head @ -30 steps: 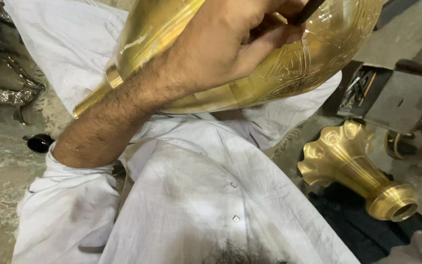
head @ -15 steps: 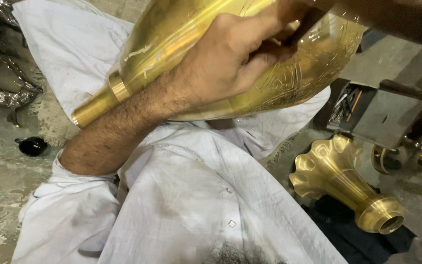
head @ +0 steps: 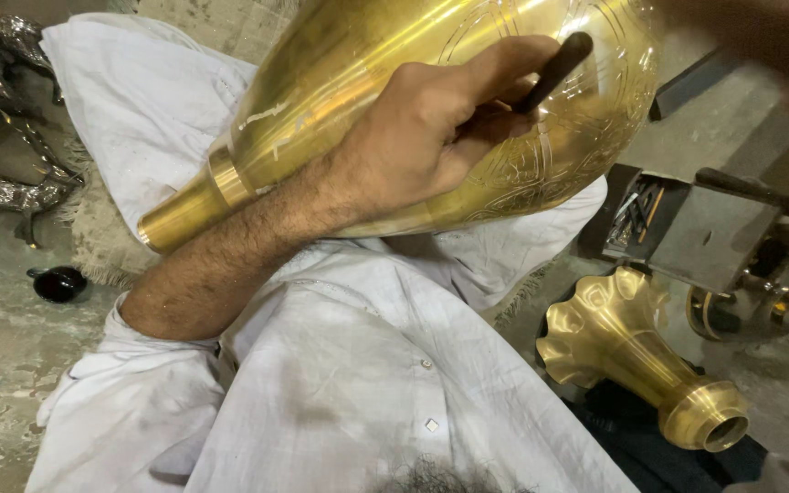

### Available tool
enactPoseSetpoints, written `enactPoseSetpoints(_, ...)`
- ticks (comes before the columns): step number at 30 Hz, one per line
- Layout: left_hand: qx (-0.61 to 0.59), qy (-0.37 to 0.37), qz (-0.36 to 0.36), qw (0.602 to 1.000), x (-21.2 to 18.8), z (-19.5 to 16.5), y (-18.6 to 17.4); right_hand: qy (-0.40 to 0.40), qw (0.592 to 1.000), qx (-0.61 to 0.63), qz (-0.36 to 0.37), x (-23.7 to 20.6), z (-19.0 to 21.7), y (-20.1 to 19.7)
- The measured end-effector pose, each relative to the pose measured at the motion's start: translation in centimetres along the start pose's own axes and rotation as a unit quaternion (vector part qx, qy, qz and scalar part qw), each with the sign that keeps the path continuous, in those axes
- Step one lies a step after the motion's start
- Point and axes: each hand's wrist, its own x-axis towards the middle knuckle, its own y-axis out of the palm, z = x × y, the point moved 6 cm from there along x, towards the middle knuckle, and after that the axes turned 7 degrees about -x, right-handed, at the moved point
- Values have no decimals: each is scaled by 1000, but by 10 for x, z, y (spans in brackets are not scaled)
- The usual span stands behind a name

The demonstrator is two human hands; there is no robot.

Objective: The person sits on the floor with a large brass vase on their lap, holds a chisel against the vase's decorated surface, and strikes the chisel with a wooden mallet to carve ornamental patterns, repositioning the chisel to work across different areas of the vase.

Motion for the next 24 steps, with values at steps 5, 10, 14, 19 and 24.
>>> enactPoseSetpoints(5, -7, -37, -11, 999, -6, 8, 4, -4, 1000, -5, -4, 0, 1, -1)
enactPoseSetpoints(10, 29, -57, -31, 997, -13, 9, 4, -7, 1000, -8, -6, -2, 0, -1)
enactPoseSetpoints(14, 16, -70, -30, 997, -12, 10, 5, -2, 1000, -2, -9, -2, -1, -2)
enactPoseSetpoints(19, 3, -64, -15, 998, -9, 5, 4, -3, 1000, -4, -5, -7, -4, 2)
enactPoseSetpoints(24, 31, -18, -3, 999, -2, -3, 1, 8, 1000, -2, -4, -16, -11, 8)
